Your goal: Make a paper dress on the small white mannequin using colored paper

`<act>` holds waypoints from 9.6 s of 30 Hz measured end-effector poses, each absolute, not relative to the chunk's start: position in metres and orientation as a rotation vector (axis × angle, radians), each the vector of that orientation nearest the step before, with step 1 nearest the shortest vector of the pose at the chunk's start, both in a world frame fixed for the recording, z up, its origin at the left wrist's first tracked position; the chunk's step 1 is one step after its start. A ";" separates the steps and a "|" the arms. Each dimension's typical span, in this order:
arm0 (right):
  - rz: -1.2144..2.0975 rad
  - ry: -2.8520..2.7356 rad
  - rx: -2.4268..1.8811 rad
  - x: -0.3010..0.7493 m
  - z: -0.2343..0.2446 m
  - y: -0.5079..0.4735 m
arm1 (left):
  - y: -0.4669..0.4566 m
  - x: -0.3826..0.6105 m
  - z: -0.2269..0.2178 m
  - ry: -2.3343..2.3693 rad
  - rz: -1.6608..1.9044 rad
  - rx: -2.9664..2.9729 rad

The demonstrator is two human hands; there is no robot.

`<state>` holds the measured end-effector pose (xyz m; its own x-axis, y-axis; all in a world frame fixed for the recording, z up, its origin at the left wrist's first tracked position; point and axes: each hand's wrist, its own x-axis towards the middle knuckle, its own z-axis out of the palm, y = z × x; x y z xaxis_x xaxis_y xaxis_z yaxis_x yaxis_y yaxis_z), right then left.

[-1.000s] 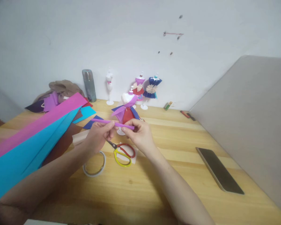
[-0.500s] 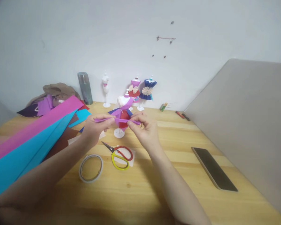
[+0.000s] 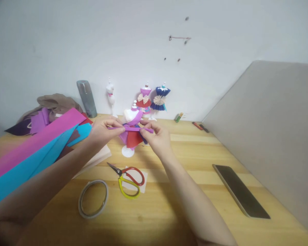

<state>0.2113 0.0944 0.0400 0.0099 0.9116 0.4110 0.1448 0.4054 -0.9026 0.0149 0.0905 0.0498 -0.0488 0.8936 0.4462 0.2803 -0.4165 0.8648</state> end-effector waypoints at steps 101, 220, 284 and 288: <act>1.276 -1.379 -0.790 0.213 0.026 0.148 | 0.133 0.002 0.063 1.029 1.043 1.508; 0.681 -1.435 -0.785 0.208 0.017 0.097 | 0.090 0.030 0.035 1.409 1.639 1.986; 0.619 -1.493 -0.833 0.205 0.025 0.089 | 0.120 0.043 0.030 0.741 1.375 1.708; 0.392 -1.611 -0.792 0.205 0.025 0.085 | 0.120 0.043 0.033 0.741 1.363 1.704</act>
